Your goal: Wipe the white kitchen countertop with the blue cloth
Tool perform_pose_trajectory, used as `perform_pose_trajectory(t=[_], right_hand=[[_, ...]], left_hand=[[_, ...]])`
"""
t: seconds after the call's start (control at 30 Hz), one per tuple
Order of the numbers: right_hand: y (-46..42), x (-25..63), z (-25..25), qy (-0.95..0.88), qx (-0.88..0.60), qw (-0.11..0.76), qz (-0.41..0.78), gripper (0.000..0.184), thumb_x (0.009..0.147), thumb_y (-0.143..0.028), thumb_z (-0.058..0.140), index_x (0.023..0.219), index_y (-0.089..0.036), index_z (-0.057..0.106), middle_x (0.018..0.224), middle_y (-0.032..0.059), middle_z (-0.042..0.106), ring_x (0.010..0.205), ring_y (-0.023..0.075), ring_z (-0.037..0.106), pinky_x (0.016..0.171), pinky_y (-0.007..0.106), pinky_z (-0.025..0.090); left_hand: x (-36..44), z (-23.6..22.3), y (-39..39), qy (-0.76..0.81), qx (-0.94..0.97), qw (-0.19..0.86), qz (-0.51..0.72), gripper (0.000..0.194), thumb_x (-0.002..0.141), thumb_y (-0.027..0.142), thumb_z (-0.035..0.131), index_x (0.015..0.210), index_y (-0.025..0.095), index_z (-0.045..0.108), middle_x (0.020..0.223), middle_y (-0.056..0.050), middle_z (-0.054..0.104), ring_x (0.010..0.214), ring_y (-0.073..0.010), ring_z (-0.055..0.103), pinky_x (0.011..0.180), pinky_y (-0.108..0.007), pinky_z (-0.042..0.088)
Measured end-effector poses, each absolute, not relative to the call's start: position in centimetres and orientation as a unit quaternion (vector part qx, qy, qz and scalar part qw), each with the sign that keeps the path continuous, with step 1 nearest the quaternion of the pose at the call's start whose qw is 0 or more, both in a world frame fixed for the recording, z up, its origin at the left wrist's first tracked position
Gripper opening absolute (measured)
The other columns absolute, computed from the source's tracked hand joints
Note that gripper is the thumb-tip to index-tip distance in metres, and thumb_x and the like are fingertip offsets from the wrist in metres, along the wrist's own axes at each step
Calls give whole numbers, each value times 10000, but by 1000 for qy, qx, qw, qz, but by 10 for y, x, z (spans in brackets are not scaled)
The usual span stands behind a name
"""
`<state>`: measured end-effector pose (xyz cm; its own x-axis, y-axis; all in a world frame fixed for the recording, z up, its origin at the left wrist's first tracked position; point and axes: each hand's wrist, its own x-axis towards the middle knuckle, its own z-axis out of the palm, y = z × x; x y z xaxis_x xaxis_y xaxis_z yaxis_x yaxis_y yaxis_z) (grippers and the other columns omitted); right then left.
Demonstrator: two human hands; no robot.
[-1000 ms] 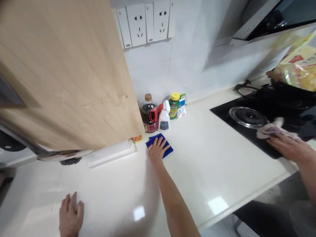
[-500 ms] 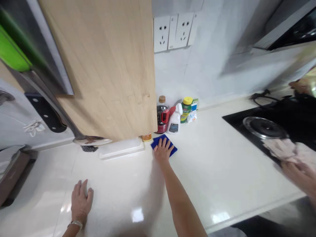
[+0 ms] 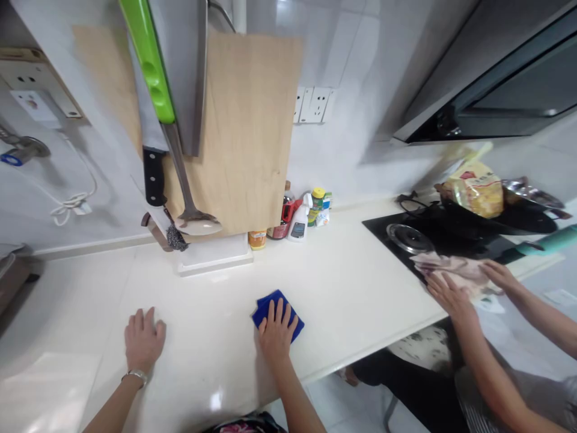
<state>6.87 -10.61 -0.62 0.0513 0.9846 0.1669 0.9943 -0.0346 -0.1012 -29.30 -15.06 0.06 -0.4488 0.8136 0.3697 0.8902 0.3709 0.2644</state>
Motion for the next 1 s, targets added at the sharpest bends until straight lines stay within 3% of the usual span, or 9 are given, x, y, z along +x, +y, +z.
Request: perform_pose_trajectory(t=[0.33,0.43,0.57,0.7,0.87,1.0], right_hand=[[-176,93,6,-732,-676,81,8,559,954,-368,391,1492,-232,459,1587,119,390,1387,399,424,1062,614,364],[-167,103,16,-749,-654,107,6,542,980,-365,361,1496,-223,450,1565,105,432,1430,349,389,1153,601,278],[-151,108,20,-821,-557,128,8,556,999,-356,348,1541,-231,355,1610,49,362,1514,262,256,1252,540,114],[-147,104,11,-822,-554,126,47,528,1003,-342,337,1528,-297,365,1618,-2,346,1519,241,244,1253,566,108],[-150,106,3,-803,-577,132,70,529,1006,-346,332,1534,-322,348,1625,-9,329,1522,244,242,1245,585,134],[-151,120,2,-787,-599,135,65,524,1005,-366,335,1526,-326,366,1618,-5,341,1516,236,262,1241,556,185]], left_hand=[[-290,2,-153,-825,-516,74,-217,595,954,343,331,1446,41,476,1556,-275,348,1499,-400,207,1178,-600,243],[-291,3,-153,-826,-518,65,-214,597,944,338,345,1445,41,480,1554,-287,348,1490,-413,223,1163,-617,256],[-293,1,-153,-826,-517,69,-213,604,939,346,337,1436,40,491,1546,-285,359,1487,-414,232,1163,-610,261],[-304,-1,-151,-819,-527,70,-217,615,915,378,353,1411,54,522,1519,-262,404,1469,-394,275,1165,-582,283],[-333,7,-147,-801,-567,35,-191,600,869,419,354,1327,114,594,1381,-212,542,1374,-348,416,1146,-517,342],[-358,15,-141,-818,-545,30,-180,621,835,453,353,1266,89,613,1303,-225,576,1256,-349,508,1063,-491,428]])
